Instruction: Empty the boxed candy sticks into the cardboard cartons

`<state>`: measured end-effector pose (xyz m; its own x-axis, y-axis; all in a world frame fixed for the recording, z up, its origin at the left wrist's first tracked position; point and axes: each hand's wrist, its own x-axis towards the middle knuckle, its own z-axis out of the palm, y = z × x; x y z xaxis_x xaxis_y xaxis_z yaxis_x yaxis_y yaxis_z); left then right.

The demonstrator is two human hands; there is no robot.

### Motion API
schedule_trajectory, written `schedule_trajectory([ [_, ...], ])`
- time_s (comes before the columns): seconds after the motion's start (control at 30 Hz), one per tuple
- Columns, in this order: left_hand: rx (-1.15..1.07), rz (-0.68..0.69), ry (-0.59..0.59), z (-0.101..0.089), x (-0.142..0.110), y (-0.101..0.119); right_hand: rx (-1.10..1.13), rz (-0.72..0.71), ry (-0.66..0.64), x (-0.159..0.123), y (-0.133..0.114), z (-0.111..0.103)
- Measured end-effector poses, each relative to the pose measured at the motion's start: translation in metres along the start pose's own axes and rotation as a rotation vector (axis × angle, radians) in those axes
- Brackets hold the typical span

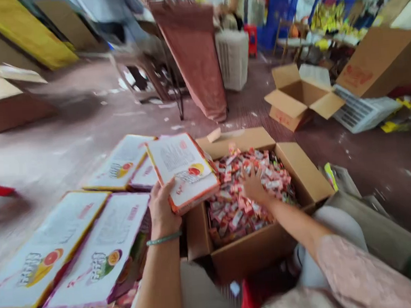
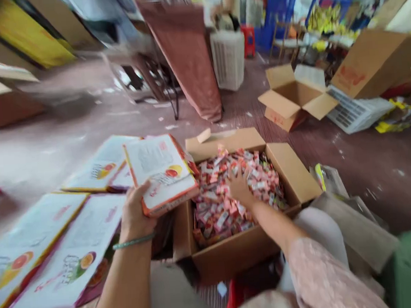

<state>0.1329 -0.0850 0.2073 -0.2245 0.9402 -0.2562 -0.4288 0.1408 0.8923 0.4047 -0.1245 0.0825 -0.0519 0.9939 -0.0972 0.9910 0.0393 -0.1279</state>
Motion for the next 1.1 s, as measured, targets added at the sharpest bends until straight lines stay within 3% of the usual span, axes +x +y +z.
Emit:
schedule_trajectory([
  [0.17, -0.043, -0.012, 0.056, 0.018, -0.004, -0.009, 0.023, 0.380, 0.000, 0.013, 0.087, 0.004],
  [0.27, 0.054, -0.037, 0.030, 0.024, -0.012, -0.009, 0.028, 0.440, -0.015, 0.017, 0.122, 0.018],
  [0.4, 0.076, 0.004, 0.006, 0.027, -0.018, -0.009, 0.055, 0.446, -0.008, 0.032, 0.140, 0.039],
  [0.5, 0.026, 0.086, -0.029, 0.028, -0.015, -0.010, 0.096, 0.472, -0.083, 0.052, 0.150, 0.044],
  [0.63, -0.028, 0.129, -0.058, 0.025, -0.010, -0.011, 0.254, 0.514, -0.259, 0.070, 0.172, 0.029],
  [0.7, -0.059, 0.140, -0.064, 0.023, -0.009, -0.011, 0.400, 0.477, -0.271, 0.072, 0.179, 0.012],
  [0.8, -0.119, 0.128, -0.066, 0.019, -0.009, -0.010, 0.441, 0.444, -0.068, 0.075, 0.164, -0.014],
  [0.87, -0.148, 0.124, -0.069, 0.018, -0.011, -0.010, 0.356, 0.372, 0.133, 0.086, 0.133, -0.027],
  [0.93, -0.171, 0.118, -0.067, 0.017, -0.013, -0.009, 0.302, 0.241, 0.220, 0.104, 0.090, -0.033],
  [1.0, -0.186, 0.098, -0.064, 0.017, -0.016, -0.008, 0.269, 0.193, 0.144, 0.122, 0.044, -0.030],
  [1.1, -0.181, 0.070, -0.054, 0.017, -0.019, -0.006, 0.213, 0.194, -0.058, 0.130, -0.014, -0.006],
])
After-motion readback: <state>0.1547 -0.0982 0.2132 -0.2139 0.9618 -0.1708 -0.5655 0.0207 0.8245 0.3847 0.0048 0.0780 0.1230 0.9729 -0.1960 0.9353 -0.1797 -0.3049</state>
